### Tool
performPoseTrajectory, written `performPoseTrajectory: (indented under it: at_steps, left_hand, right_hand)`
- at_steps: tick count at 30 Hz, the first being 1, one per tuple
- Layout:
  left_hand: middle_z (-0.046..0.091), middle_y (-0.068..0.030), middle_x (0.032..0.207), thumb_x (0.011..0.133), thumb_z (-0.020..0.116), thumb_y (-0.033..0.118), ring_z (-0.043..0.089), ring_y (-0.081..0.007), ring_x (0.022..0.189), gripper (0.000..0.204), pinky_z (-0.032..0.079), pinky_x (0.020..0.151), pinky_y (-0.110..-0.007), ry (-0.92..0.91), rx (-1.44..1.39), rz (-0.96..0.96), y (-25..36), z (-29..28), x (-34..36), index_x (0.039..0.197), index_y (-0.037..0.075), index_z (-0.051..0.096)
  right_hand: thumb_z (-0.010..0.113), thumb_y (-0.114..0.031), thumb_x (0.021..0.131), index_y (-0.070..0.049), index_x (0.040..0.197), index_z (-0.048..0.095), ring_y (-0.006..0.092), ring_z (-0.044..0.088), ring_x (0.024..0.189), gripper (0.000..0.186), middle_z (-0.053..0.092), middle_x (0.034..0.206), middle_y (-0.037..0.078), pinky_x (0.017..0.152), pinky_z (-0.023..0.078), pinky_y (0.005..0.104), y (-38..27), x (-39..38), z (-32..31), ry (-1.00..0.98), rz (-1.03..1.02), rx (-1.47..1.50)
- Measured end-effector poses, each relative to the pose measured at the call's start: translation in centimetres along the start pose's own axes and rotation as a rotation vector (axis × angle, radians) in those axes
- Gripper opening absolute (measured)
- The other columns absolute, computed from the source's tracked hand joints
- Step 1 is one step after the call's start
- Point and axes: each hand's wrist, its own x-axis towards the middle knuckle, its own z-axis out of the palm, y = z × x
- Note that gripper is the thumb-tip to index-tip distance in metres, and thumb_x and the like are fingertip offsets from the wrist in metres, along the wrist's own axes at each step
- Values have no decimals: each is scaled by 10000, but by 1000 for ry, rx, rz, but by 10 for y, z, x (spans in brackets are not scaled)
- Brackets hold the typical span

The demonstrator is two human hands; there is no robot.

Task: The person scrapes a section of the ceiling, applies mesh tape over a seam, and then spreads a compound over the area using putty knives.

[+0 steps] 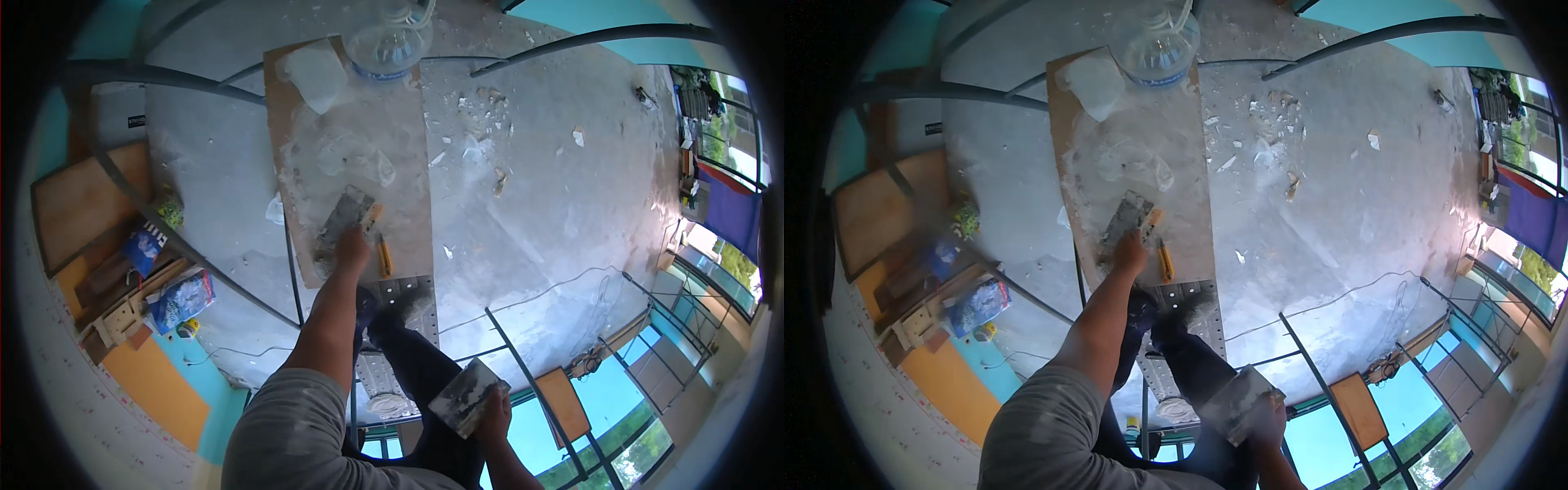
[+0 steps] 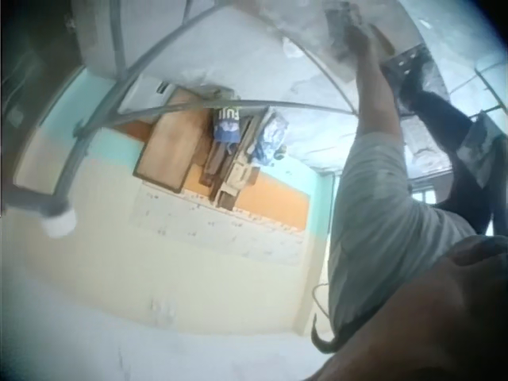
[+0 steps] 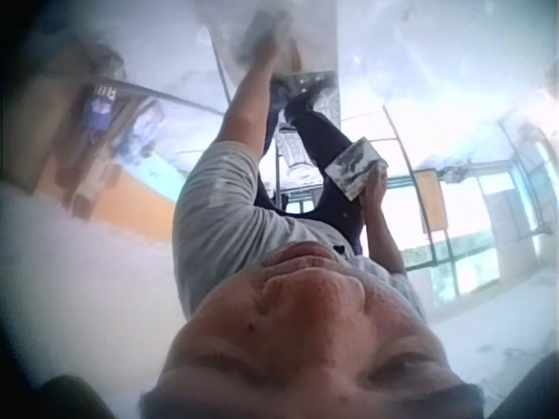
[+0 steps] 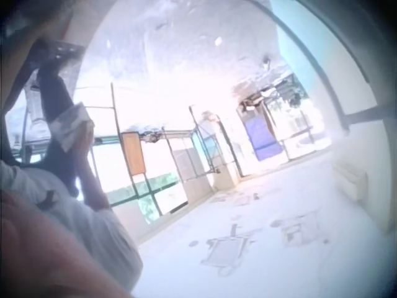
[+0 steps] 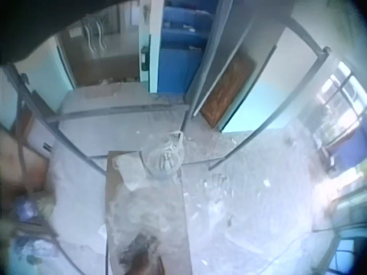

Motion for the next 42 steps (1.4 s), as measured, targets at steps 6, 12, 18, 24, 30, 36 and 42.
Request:
performPoseTrajectory:
  at_steps: [6,12,18,24,30,36,42]
  left_hand:
    - [556,-192,1049,866,540,130,612,-352,924,251,531,758,-446,7,64,4,6,24,21,1107,65,509]
    - [550,-182,1043,839,541,93,611,-355,880,241,530,737,-449,177,73,4,-5,11,23,1077,60,527]
    - [578,-178,1020,823,592,141,607,-386,897,325,501,790,-462,245,-85,-6,-5,-45,3,1131,50,540]
    - [655,-122,1007,872,638,192,640,-244,891,321,491,786,-349,247,-1054,-417,-93,-69,40,1142,28,580]
    - [617,-83,1071,881,653,158,620,-209,932,392,495,783,-366,255,-1434,-367,-151,-9,92,1236,55,523]
    - [582,-65,1142,891,632,82,595,-235,1016,413,496,854,-405,134,-1865,-393,-78,-22,130,1275,73,482]
    - [584,-40,1135,891,635,81,586,-221,1025,419,500,860,-397,59,-1964,-250,-75,-49,104,1281,104,480]
  right_hand:
    - [455,-275,1009,-45,1174,490,191,611,899,285,587,1021,86,791,522,339,-12,5,3,-29,-39,64]
    - [436,-237,1002,-21,1104,504,152,573,849,249,572,968,74,740,487,294,-23,6,18,-22,-15,101]
    - [439,-237,1005,-16,1110,507,163,589,862,255,583,989,85,745,499,301,-33,9,19,-22,-26,49]
    - [434,-223,1003,-22,1108,506,166,591,853,238,584,978,86,737,503,306,-36,14,21,-31,-38,29]
    - [442,-202,1001,-24,1109,503,173,596,858,217,588,985,91,741,508,309,-34,22,25,-58,-31,106]
    - [440,-190,1002,-23,1114,507,175,593,882,212,590,1007,95,760,507,310,-41,21,28,-7,-53,49]
    - [469,-298,1003,-21,1149,495,166,603,889,314,598,1010,82,781,513,326,-42,27,23,-164,-102,-72]
